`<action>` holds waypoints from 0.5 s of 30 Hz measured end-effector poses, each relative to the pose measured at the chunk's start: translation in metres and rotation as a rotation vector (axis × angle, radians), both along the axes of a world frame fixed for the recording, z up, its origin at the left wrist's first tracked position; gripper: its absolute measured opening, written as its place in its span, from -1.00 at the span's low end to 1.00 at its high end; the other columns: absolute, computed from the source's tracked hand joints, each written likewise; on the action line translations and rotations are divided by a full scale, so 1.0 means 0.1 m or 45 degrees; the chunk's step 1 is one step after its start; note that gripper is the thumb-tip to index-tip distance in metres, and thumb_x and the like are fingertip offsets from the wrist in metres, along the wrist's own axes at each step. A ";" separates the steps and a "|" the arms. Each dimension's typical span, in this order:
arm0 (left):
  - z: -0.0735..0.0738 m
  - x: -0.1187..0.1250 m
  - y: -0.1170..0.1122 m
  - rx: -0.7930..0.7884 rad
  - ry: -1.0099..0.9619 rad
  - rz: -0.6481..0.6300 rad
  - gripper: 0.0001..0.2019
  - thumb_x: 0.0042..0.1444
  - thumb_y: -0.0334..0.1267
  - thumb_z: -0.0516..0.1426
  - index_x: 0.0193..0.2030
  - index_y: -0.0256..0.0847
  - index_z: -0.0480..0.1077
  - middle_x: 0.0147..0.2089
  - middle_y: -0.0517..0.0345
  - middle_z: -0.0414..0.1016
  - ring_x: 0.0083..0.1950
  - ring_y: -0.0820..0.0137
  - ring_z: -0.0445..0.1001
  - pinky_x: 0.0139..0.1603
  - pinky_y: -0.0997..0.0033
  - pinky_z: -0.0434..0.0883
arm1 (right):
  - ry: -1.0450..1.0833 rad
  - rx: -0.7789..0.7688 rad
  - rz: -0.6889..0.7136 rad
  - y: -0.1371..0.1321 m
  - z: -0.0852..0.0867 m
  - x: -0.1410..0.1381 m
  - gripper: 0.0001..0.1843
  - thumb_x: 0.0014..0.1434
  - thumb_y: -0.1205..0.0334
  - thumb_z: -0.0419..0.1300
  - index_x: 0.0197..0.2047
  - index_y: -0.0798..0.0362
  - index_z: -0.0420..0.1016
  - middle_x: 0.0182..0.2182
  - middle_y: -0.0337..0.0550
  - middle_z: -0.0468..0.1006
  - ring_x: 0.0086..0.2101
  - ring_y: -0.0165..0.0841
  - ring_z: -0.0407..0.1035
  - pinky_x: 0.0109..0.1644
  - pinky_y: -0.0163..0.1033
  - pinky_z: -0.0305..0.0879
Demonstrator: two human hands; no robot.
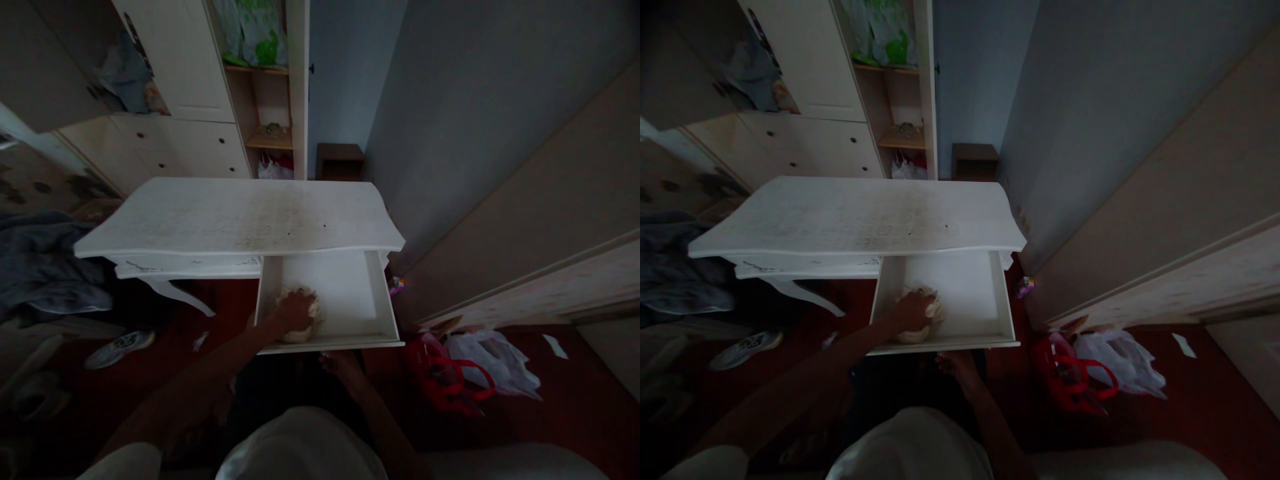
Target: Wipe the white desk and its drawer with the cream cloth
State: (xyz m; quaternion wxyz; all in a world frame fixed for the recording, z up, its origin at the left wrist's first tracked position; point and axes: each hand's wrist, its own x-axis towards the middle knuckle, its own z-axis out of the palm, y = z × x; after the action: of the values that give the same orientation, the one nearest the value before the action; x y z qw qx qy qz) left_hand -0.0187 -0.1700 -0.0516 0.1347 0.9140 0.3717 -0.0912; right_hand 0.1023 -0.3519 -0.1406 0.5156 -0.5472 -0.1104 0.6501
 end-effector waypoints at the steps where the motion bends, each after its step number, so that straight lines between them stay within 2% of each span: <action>1: 0.00 0.06 -0.04 -0.038 -0.021 -0.044 -0.40 0.03 -0.05 0.15 0.24 -0.15 0.29 0.14 -0.17 0.37 0.08 0.05 0.41 0.03 0.10 0.37 | 0.000 -0.004 0.006 0.00 0.00 0.00 -0.45 -0.27 -0.07 0.45 -0.28 0.14 0.53 -0.41 -0.07 0.59 -0.45 -0.35 0.43 -0.31 -0.25 0.27; 4: 0.10 0.30 -0.05 -0.126 -0.140 -0.059 -0.43 0.05 -0.05 0.15 0.21 -0.17 0.33 0.06 -0.05 0.43 0.02 0.23 0.47 0.06 0.32 0.38 | -0.019 0.006 0.028 0.00 -0.01 0.01 -0.48 -0.23 -0.08 0.44 -0.30 0.15 0.54 -0.41 -0.06 0.60 -0.46 -0.37 0.43 -0.32 -0.27 0.26; 6: 0.29 0.45 0.04 -0.154 -0.342 0.021 -0.40 0.03 -0.11 0.17 0.24 -0.21 0.30 0.09 -0.04 0.42 0.07 0.26 0.44 0.13 0.38 0.35 | -0.026 0.003 0.036 0.00 -0.01 0.01 -0.48 -0.22 -0.07 0.43 -0.29 0.16 0.55 -0.40 -0.04 0.60 -0.45 -0.38 0.43 -0.32 -0.28 0.25; 8: 0.57 0.53 0.19 -0.112 -0.615 0.126 -0.41 0.02 -0.18 0.18 0.23 -0.23 0.30 0.11 -0.02 0.42 0.11 0.26 0.41 0.19 0.37 0.32 | -0.021 -0.018 0.030 0.01 0.00 0.00 -0.46 -0.24 -0.08 0.43 -0.29 0.18 0.56 -0.40 -0.03 0.60 -0.45 -0.38 0.43 -0.33 -0.29 0.25; 11: 1.08 0.51 0.49 0.072 -1.022 0.316 -0.45 0.04 -0.21 0.15 0.21 -0.24 0.29 0.05 0.01 0.44 0.07 0.25 0.43 0.16 0.27 0.36 | -0.019 -0.051 -0.009 0.02 0.00 -0.02 -0.42 -0.30 -0.10 0.44 -0.30 0.18 0.55 -0.42 -0.03 0.59 -0.48 -0.38 0.42 -0.36 -0.29 0.23; 13: 1.43 0.42 0.74 0.277 -1.268 0.400 -0.46 0.05 -0.21 0.14 0.20 -0.23 0.26 0.04 0.04 0.43 0.05 0.25 0.42 0.14 0.21 0.37 | -0.023 -0.056 -0.028 0.03 -0.01 -0.04 -0.40 -0.33 -0.12 0.45 -0.32 0.17 0.53 -0.44 -0.04 0.59 -0.49 -0.38 0.41 -0.37 -0.29 0.22; 15: 1.71 0.34 1.02 0.534 -1.401 0.420 -0.47 0.08 -0.18 0.14 0.21 -0.22 0.23 0.08 0.03 0.40 0.10 0.22 0.38 0.18 0.14 0.33 | -0.023 -0.048 -0.034 0.04 -0.02 -0.05 -0.40 -0.33 -0.13 0.45 -0.32 0.17 0.53 -0.45 -0.05 0.58 -0.49 -0.38 0.41 -0.37 -0.29 0.22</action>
State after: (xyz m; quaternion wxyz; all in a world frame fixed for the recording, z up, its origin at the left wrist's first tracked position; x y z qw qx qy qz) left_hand 0.0149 -0.0685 0.1195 0.1365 0.7645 0.3941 0.4915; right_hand 0.0970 -0.3483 -0.1424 0.5127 -0.5642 -0.0954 0.6401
